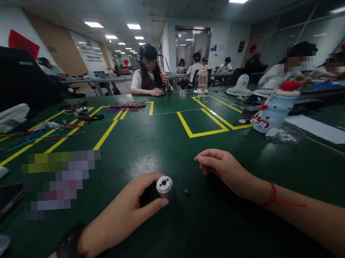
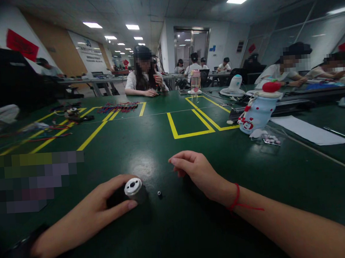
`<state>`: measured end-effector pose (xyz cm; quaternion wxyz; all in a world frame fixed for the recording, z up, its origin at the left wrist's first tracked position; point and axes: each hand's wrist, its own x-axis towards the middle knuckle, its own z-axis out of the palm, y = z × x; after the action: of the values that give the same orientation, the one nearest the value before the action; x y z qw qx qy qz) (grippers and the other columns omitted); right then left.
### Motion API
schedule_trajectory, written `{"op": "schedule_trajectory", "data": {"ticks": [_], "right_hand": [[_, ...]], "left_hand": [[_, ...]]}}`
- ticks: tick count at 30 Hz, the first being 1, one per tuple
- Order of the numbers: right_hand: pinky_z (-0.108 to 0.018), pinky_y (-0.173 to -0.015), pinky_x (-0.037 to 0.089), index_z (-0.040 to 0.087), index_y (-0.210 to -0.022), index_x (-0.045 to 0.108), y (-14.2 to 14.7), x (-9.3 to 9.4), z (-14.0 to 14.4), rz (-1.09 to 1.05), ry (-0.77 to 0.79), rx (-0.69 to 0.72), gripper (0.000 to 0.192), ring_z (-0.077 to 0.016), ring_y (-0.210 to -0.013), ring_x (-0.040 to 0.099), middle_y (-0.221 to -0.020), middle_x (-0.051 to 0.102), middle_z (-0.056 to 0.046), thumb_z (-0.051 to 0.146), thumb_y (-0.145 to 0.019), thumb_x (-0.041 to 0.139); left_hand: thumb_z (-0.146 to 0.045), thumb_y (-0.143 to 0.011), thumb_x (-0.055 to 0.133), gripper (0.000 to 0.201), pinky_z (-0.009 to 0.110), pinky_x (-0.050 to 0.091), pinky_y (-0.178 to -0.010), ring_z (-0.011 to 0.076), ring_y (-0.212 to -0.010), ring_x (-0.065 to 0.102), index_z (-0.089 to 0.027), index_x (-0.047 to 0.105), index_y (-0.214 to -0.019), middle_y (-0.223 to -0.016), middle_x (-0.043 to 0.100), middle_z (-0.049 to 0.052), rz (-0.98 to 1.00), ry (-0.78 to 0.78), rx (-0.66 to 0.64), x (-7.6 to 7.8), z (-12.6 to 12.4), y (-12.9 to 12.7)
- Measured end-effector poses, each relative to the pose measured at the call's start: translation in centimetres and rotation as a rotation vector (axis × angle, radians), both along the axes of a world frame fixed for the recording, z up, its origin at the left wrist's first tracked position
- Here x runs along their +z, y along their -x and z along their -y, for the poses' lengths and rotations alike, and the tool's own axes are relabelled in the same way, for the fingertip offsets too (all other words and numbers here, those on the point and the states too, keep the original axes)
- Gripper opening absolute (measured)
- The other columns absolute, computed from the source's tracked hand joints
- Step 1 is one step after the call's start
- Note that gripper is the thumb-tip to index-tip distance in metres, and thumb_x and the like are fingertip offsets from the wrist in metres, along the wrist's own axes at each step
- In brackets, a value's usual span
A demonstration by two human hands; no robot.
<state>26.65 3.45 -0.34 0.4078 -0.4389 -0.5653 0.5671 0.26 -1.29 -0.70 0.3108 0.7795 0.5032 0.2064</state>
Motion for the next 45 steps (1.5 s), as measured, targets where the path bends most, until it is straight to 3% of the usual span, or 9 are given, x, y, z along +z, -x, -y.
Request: {"op": "schedule_trajectory", "data": {"ticks": [4,12,16,21,26,30,36,41,45], "right_hand": [[-0.023,-0.059,0.040,0.016,-0.089,0.066,0.0,0.5,0.3,0.174,-0.096,0.084,0.017,-0.0099,-0.063,0.052,-0.072,0.060,0.001,0.032,-0.084,0.061],[-0.027,-0.069,0.044,0.020,-0.098,0.069,0.8,0.6,2.1,0.643,-0.548,0.361,0.017,-0.0145,-0.080,0.056,-0.092,0.061,-0.003,0.022,-0.082,0.063],[-0.026,-0.070,0.045,0.019,-0.092,0.070,1.6,0.7,2.2,0.640,-0.617,0.354,0.012,-0.0136,-0.079,0.056,-0.092,0.060,-0.003,0.022,-0.081,0.064],[-0.023,-0.068,0.045,0.018,-0.094,0.068,3.6,2.8,1.7,0.465,-0.651,0.256,0.013,-0.0112,-0.077,0.056,-0.092,0.060,-0.002,0.020,-0.084,0.061],[-0.026,-0.071,0.043,0.019,-0.092,0.070,5.5,4.2,1.6,0.574,-0.768,0.319,0.012,-0.0132,-0.079,0.055,-0.093,0.061,-0.003,0.022,-0.083,0.061],[-0.026,-0.069,0.042,0.019,-0.091,0.071,5.5,4.3,1.7,0.619,-0.728,0.330,0.013,-0.0136,-0.079,0.054,-0.092,0.061,-0.003,0.025,-0.083,0.062],[-0.025,-0.064,0.043,0.021,-0.105,0.067,4.2,4.1,1.7,0.468,-0.571,0.292,0.023,-0.0113,-0.072,0.054,-0.097,0.061,-0.003,0.030,-0.086,0.060],[-0.023,-0.059,0.043,0.017,-0.095,0.065,1.7,2.1,1.0,0.265,-0.252,0.167,0.022,-0.0110,-0.066,0.054,-0.080,0.063,-0.001,0.035,-0.088,0.056],[-0.023,-0.056,0.041,0.016,-0.087,0.064,0.4,0.4,0.9,0.236,-0.212,0.096,0.024,-0.0103,-0.061,0.051,-0.071,0.059,0.001,0.038,-0.089,0.055]], "left_hand": [[-0.045,-0.086,0.060,0.038,0.037,0.043,-0.099,0.0212,-0.110,0.055,-0.039,0.048,-0.121,-0.122,0.058,-0.005,-0.006,-0.011,-0.005,0.1,0.1,0.1],[-0.040,-0.087,0.061,0.033,0.035,0.043,-0.095,0.0200,-0.106,0.055,-0.038,0.049,-0.117,-0.117,0.059,-0.006,0.006,-0.024,-0.020,0.1,0.2,-0.1],[-0.035,-0.086,0.062,0.030,0.035,0.043,-0.093,0.0193,-0.102,0.056,-0.036,0.051,-0.114,-0.112,0.059,-0.005,0.018,-0.040,-0.036,0.2,0.0,-0.4],[-0.031,-0.086,0.062,0.032,0.035,0.043,-0.094,0.0192,-0.104,0.055,-0.035,0.050,-0.115,-0.113,0.059,-0.005,0.047,-0.032,-0.058,0.1,-0.1,-0.4],[-0.030,-0.086,0.062,0.034,0.034,0.044,-0.094,0.0192,-0.105,0.055,-0.034,0.050,-0.118,-0.116,0.058,-0.003,0.083,-0.022,-0.071,0.1,-0.1,-0.3],[-0.030,-0.086,0.062,0.031,0.033,0.045,-0.091,0.0183,-0.103,0.056,-0.034,0.052,-0.115,-0.113,0.060,-0.004,0.094,-0.023,-0.077,0.3,-0.1,-0.4],[-0.030,-0.086,0.062,0.032,0.033,0.044,-0.093,0.0184,-0.106,0.055,-0.034,0.051,-0.115,-0.115,0.059,-0.005,0.087,-0.045,-0.072,0.4,-0.1,-0.3],[-0.031,-0.085,0.064,0.032,0.031,0.045,-0.091,0.0182,-0.102,0.057,-0.035,0.053,-0.115,-0.112,0.061,-0.006,0.051,-0.061,-0.055,0.6,-0.1,-0.4],[-0.034,-0.085,0.063,0.032,0.033,0.046,-0.092,0.0203,-0.103,0.058,-0.033,0.054,-0.115,-0.113,0.062,-0.003,0.050,-0.048,-0.031,0.7,-0.1,-0.5]]}}
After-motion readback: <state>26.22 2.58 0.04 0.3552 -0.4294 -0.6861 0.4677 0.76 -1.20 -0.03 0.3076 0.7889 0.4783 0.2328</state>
